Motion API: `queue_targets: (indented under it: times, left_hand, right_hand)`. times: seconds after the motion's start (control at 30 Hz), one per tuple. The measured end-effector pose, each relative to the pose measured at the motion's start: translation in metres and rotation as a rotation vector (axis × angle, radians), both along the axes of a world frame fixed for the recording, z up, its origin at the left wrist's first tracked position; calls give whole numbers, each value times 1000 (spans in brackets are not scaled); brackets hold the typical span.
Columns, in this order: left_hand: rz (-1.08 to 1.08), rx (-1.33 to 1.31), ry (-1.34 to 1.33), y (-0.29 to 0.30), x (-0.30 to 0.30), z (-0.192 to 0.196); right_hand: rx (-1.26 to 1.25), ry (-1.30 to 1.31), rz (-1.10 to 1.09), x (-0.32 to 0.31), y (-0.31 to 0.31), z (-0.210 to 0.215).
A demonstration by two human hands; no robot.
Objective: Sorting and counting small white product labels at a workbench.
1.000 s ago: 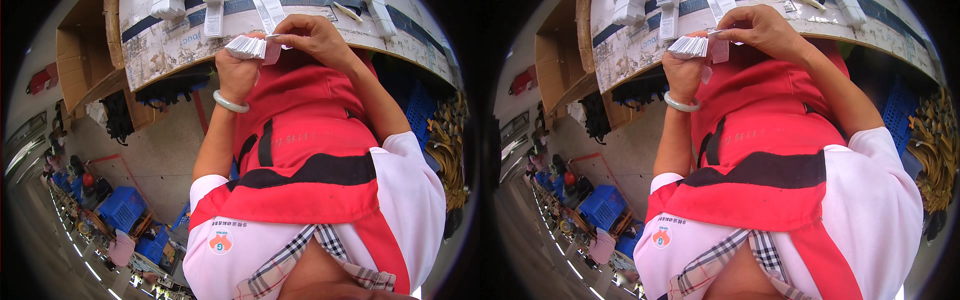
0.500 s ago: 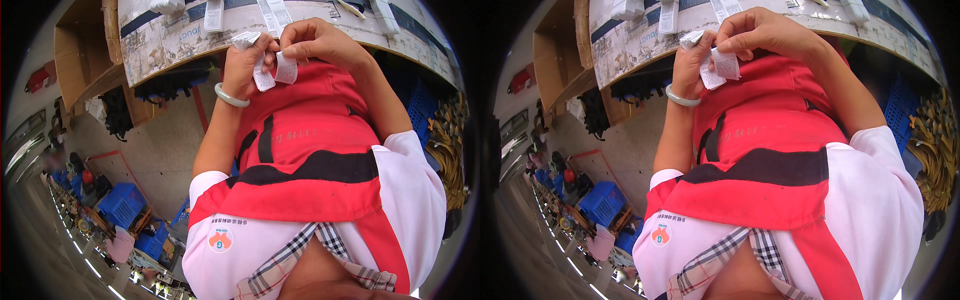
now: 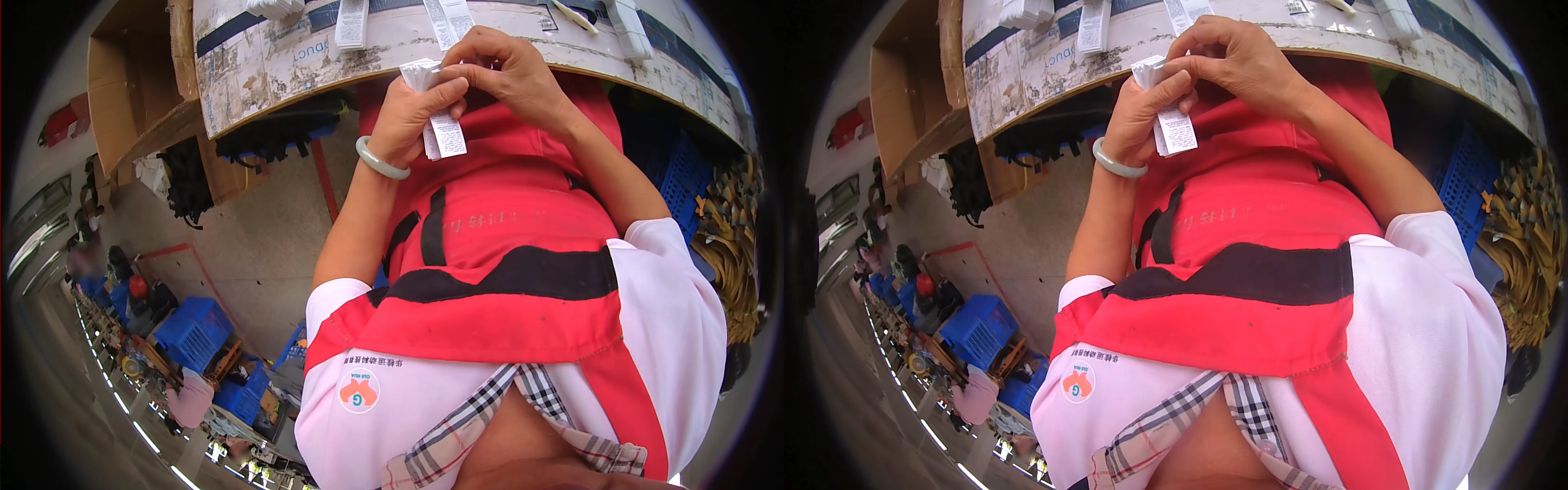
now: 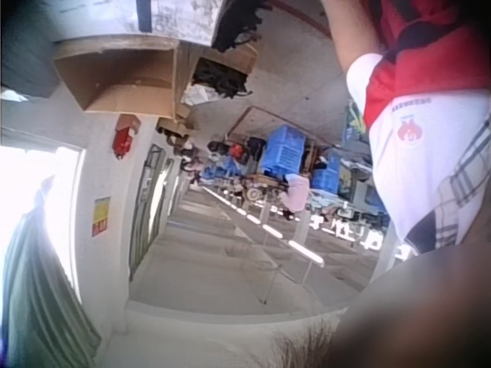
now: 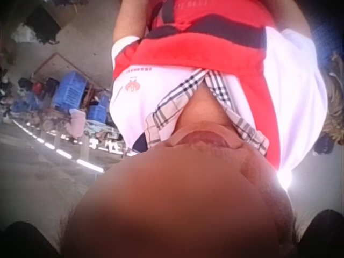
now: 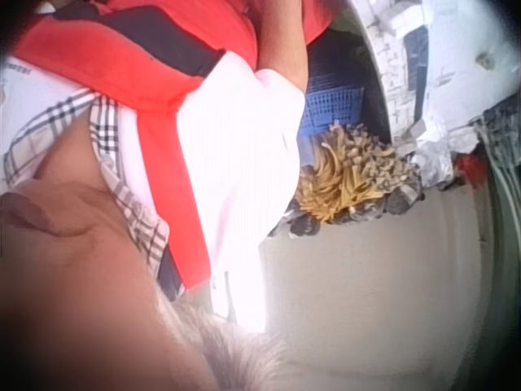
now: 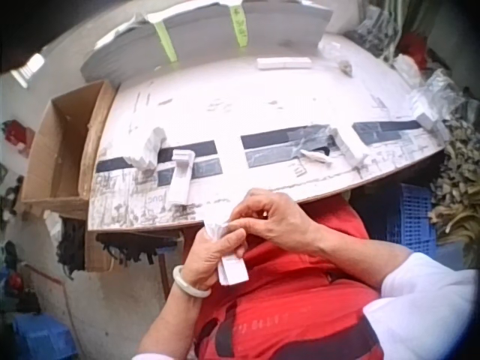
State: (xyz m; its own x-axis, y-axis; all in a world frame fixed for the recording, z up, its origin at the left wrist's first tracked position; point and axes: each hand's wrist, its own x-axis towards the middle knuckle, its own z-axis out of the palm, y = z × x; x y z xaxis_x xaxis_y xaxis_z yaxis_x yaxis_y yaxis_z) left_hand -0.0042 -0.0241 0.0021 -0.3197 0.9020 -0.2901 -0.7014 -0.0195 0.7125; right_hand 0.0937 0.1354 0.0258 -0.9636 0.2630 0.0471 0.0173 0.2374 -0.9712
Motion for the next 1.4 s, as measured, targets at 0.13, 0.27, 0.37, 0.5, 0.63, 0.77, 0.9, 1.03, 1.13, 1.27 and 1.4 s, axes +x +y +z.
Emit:
queue_targets:
  times: [0.13, 0.27, 0.37, 0.5, 0.63, 0.77, 0.9, 1.03, 1.13, 1.27, 1.4]
  left_hand:
    - [72, 3, -62, 2, 3, 2]
    - [11, -94, 25, -3, 3, 10]
    - [-62, -96, 131, -6, 7, 14]
    - [-122, -76, 212, -2, 10, 20]
    - [-152, -89, 193, 1, 7, 20]
    - [-149, -78, 120, -1, 11, 5]
    - [-101, -26, 10, -1, 9, 3]
    - [-36, -78, -7, 2, 3, -1]
    - [10, -107, 59, 4, 1, 6]
    - [145, -152, 306, 11, -6, 5]
    - [439, -96, 655, 16, -12, 4]
  right_hand:
    - [61, -25, 62, 0, 8, 6]
    - [264, 25, 137, 1, 8, 23]
    - [260, -165, 340, -4, 12, 25]
    - [-111, -173, 222, -4, 12, 21]
    - [-196, -142, 124, 0, 5, 14]
    - [-2, -138, 193, -4, 7, 9]
    - [290, 61, 82, -26, 31, 7]
    - [827, 248, -251, -50, 58, -3]
    - [807, 227, -237, -51, 65, -24]
    - [562, 209, -252, -52, 61, -32]
    - [283, 168, -148, -34, 36, 10]
